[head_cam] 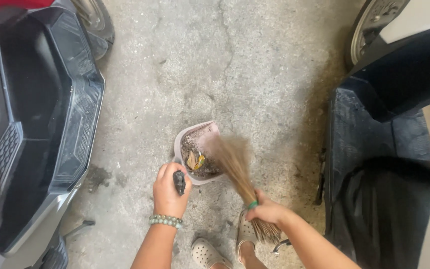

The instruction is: Sweeping dirt and debris from an outdoor driveway into a dustpan.

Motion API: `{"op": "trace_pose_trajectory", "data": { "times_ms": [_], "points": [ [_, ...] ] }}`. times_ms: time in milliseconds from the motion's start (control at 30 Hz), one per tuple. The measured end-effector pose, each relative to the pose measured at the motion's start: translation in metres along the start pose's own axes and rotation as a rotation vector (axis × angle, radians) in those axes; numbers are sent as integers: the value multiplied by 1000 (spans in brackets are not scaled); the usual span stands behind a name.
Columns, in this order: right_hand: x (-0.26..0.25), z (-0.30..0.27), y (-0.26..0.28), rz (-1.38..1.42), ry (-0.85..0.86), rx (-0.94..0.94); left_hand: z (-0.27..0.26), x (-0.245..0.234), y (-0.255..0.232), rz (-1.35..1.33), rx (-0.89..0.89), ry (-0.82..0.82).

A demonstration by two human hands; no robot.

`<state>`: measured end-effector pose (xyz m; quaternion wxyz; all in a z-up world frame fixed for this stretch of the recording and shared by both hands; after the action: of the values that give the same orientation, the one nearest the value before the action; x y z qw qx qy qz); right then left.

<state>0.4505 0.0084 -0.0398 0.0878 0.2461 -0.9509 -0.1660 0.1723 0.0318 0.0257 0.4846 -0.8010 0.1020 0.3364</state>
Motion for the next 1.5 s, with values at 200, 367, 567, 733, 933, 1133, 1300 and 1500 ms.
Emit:
{"op": "trace_pose_trajectory", "data": {
  "times_ms": [200,367,567,733,933,1133,1300,1500],
  "points": [
    [-70,-19,-20,-99,21,-86,9,-24,15,-21,-11,-16],
    [-137,6,-16,-70,-347,-76,14,-48,28,-52,30,-125],
    [-163,83,7,36,-457,16,25,-59,46,-51,-37,-270],
    [-28,71,60,-189,-209,174,33,-53,41,-22,-53,-317],
    [13,16,79,-462,128,-43,39,-62,34,-40,-135,-292],
    [-78,-7,116,-483,40,-76,39,-78,53,-96,-100,-347],
    [-160,106,132,-481,-359,-111,46,-76,70,-64,-113,-428],
    [6,90,173,-354,-44,52,54,-68,61,-55,-156,-421]
  ]
}}
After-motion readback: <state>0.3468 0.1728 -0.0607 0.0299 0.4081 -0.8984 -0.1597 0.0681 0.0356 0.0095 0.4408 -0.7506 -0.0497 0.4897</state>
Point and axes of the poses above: each hand's wrist, its own z-axis towards the middle knuckle, its own x-axis out of the palm, y = z × x, the point moved 2 cm from there along z, towards the middle knuckle, and after that the axes turned 14 degrees about -x, right-handed, at the moved point
